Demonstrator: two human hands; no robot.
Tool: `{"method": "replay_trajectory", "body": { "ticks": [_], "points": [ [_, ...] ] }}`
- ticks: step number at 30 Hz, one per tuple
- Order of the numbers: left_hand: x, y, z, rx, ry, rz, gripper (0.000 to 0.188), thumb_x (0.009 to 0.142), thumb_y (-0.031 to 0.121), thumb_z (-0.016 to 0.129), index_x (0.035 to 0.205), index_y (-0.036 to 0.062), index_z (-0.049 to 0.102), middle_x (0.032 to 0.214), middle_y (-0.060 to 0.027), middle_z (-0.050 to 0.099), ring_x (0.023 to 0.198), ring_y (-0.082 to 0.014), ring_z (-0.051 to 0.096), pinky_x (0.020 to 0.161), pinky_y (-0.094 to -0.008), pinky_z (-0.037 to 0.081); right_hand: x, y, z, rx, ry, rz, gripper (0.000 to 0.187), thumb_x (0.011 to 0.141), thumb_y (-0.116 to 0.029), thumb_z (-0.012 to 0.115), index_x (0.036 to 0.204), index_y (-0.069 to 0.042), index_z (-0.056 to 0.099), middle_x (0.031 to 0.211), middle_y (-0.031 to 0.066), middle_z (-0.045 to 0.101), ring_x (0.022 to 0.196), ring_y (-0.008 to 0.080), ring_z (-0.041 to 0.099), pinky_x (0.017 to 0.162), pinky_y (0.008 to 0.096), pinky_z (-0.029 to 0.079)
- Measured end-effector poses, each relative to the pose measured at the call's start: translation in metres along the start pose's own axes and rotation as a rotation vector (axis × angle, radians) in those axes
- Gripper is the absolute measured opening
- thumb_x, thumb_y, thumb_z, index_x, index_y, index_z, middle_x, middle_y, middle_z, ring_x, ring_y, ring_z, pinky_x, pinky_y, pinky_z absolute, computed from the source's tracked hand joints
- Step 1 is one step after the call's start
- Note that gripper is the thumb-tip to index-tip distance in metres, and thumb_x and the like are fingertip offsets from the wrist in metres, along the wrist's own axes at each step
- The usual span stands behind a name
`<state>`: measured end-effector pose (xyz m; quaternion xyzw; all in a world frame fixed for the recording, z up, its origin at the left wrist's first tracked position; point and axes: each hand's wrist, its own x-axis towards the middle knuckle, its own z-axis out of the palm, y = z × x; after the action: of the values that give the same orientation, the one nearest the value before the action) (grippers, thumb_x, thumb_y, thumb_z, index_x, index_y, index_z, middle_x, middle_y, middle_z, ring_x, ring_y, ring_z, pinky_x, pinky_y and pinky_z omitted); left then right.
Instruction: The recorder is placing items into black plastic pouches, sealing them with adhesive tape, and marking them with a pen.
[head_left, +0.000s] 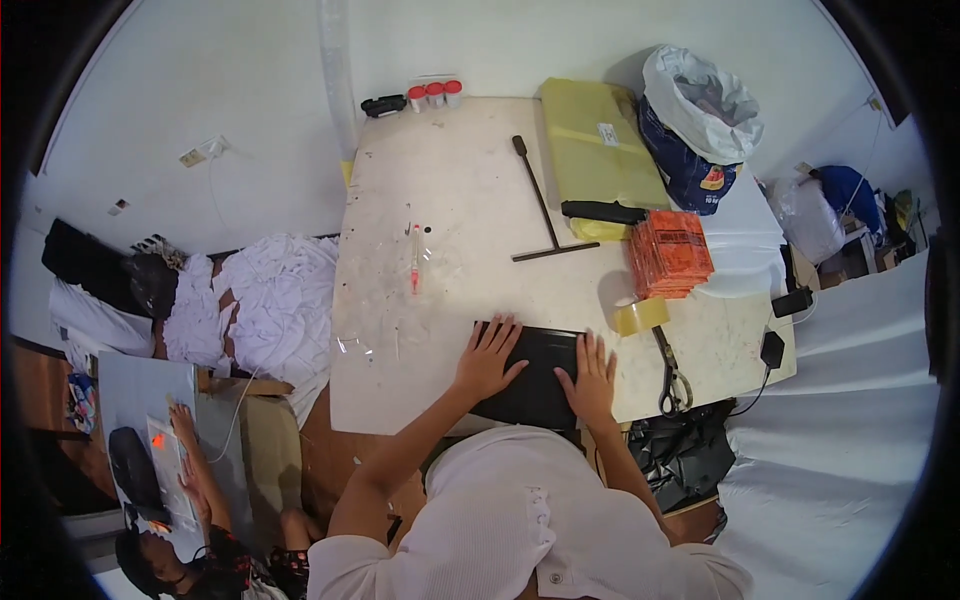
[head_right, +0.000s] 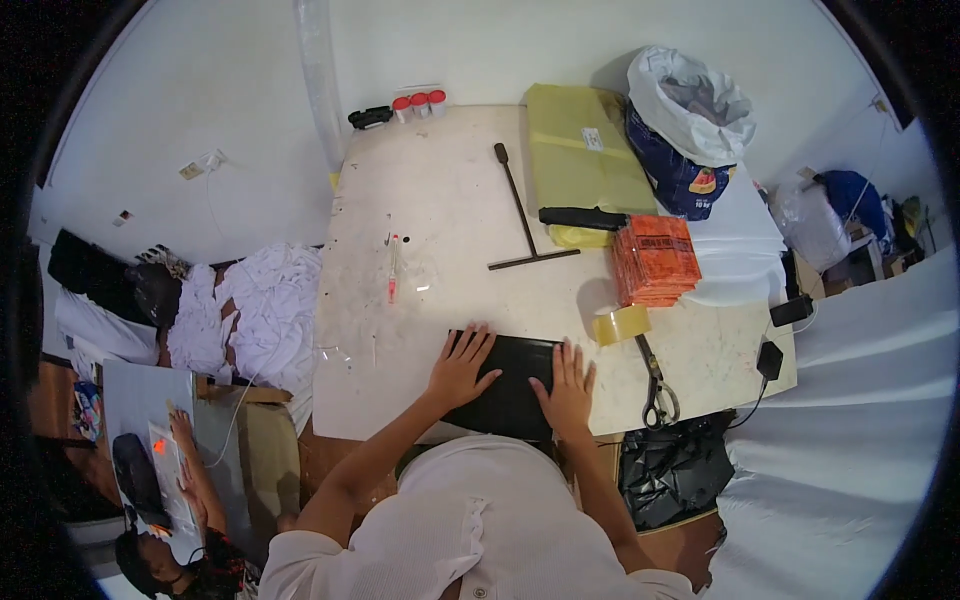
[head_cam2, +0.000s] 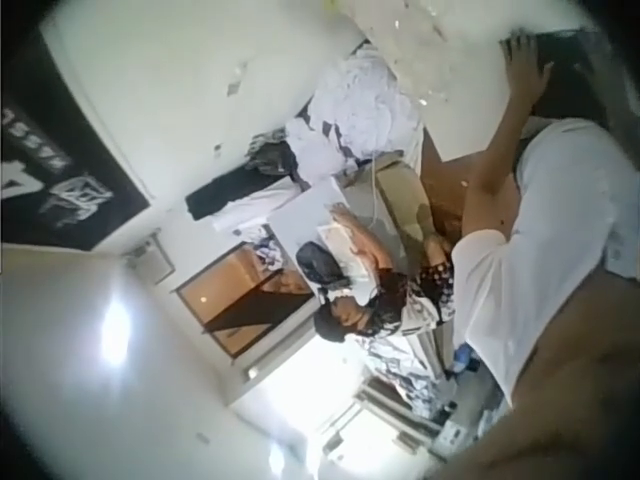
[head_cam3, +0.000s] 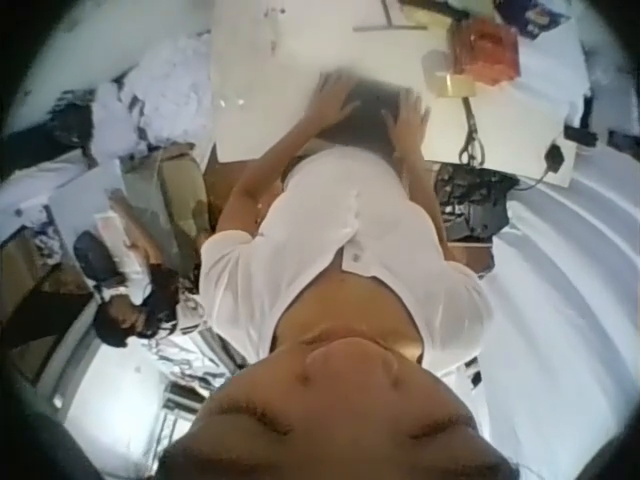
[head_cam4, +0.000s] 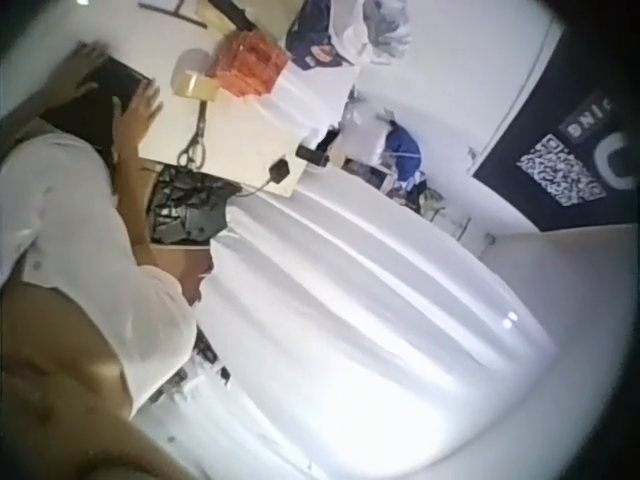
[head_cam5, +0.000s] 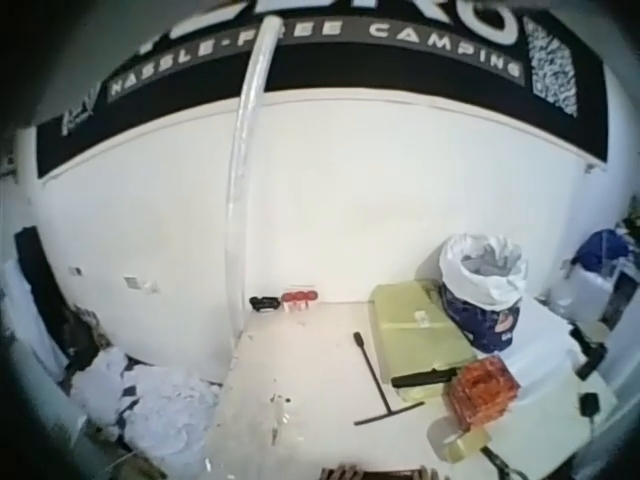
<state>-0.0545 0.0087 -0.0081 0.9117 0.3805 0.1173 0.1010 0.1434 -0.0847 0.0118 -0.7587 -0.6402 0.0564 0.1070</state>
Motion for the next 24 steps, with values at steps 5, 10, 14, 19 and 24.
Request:
{"method": "replay_trajectory", "body": {
  "ticks": [5, 10, 14, 19, 24],
  "points": [
    [-0.004, -0.001, 0.003, -0.007, 0.061, -0.193, 0.070, 0.086, 0.052, 0.042, 0.138, 0.0071, 0.027, 0.142, -0.0134, 0.027, 0.133, -0.0293, 0.021, 0.107, -0.0456, 0.015, -0.009, 0.024, -0.010, 0.039, -0.016, 0.057, 0.059, 0.081, -0.025, 0.059, 0.130, 0.000, 0.037, 0.135, 0.0192, 0.035, 0.125, 0.0417, 0.028, 0.103, 0.0498, 0.023],
    [-0.007, 0.019, -0.023, -0.251, 0.167, -0.138, 0.070, 0.083, 0.048, 0.051, 0.135, 0.0059, 0.032, 0.141, -0.0185, 0.024, 0.131, -0.0366, 0.020, 0.107, -0.0477, 0.017, 0.024, -0.024, -0.044, 0.201, 0.153, -0.136, 0.047, 0.078, -0.015, 0.061, 0.121, -0.001, 0.046, 0.127, 0.0199, 0.042, 0.117, 0.0423, 0.036, 0.099, 0.0476, 0.030],
    [-0.020, 0.031, -0.016, -0.226, -0.260, 0.236, 0.068, 0.078, 0.047, 0.056, 0.136, 0.0177, 0.034, 0.143, -0.0129, 0.024, 0.132, -0.0353, 0.019, 0.106, -0.0536, 0.014, 0.055, -0.056, -0.049, 0.457, 0.150, -0.288, 0.038, 0.078, -0.009, 0.060, 0.114, -0.002, 0.050, 0.121, 0.0181, 0.047, 0.108, 0.0392, 0.044, 0.094, 0.0436, 0.037],
    [-0.022, 0.020, -0.004, -0.145, -0.112, 0.180, 0.063, 0.075, 0.041, 0.058, 0.132, 0.0211, 0.041, 0.143, -0.0117, 0.025, 0.133, -0.0380, 0.015, 0.104, -0.0594, 0.011, 0.062, -0.032, -0.051, 0.190, -0.172, 0.011, 0.034, 0.078, -0.030, 0.062, 0.097, -0.002, 0.056, 0.097, 0.0191, 0.059, 0.094, 0.0356, 0.055, 0.079, 0.0393, 0.046],
    [-0.011, 0.004, -0.004, -0.147, -0.093, 0.114, 0.065, 0.075, 0.045, 0.058, 0.132, 0.0200, 0.040, 0.144, -0.0124, 0.023, 0.134, -0.0388, 0.011, 0.104, -0.0601, 0.009, 0.025, 0.021, -0.024, 0.349, -0.593, 0.319, 0.038, 0.081, -0.031, 0.063, 0.101, 0.001, 0.058, 0.096, 0.0155, 0.061, 0.090, 0.0241, 0.058, 0.075, 0.0329, 0.046]
  ]
}}
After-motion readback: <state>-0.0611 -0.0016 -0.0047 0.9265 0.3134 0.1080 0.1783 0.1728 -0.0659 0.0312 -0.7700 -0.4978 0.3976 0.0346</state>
